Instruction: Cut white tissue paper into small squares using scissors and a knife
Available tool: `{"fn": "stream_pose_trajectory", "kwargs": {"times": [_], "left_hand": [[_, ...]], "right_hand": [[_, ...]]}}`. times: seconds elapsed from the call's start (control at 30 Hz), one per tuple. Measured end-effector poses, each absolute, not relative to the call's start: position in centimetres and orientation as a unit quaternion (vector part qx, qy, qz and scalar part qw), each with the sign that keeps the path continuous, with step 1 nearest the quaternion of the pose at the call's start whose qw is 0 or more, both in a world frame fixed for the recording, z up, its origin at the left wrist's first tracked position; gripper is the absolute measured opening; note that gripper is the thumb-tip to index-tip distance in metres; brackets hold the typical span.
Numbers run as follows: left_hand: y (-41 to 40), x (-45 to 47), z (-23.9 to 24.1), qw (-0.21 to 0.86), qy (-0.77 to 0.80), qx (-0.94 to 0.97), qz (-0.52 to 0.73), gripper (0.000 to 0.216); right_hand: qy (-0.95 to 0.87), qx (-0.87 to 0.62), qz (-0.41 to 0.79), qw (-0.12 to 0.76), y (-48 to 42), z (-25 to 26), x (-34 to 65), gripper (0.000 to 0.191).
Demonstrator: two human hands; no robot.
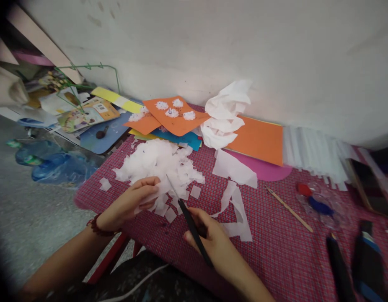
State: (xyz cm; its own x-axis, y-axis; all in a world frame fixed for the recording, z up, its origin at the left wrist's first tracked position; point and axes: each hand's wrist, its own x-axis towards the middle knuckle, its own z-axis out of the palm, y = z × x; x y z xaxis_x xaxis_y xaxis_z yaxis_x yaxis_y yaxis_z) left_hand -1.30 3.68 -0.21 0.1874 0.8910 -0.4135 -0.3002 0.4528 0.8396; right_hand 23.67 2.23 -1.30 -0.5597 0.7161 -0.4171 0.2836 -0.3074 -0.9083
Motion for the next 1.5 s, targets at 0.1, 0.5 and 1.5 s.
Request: {"fn": "stream_pose_trajectory", "kwargs": {"times": [0.1, 0.5, 1.5], "left_hand": [[3.8, -1.5, -0.3, 0.684, 0.490, 0.312, 0.442, 0.029], [4.4, -1.4, -0.8, 0.616, 0.535, 0.314, 0.485, 0.030], [4.1, -1.2, -0.4, 0.550, 0.608, 0.457, 0.346, 0.022]], "right_hand": [[-0.588, -0.390, 0.690, 0.159, 2.3, -1.7, 24.4, 0.069], [-0.610, -0.334, 0.710, 0.110, 2.3, -0.6, 25.8, 0.077], [-0.572, -0.436, 0.685, 0.120, 2.2, -0.2, 23.7, 0.053]]}}
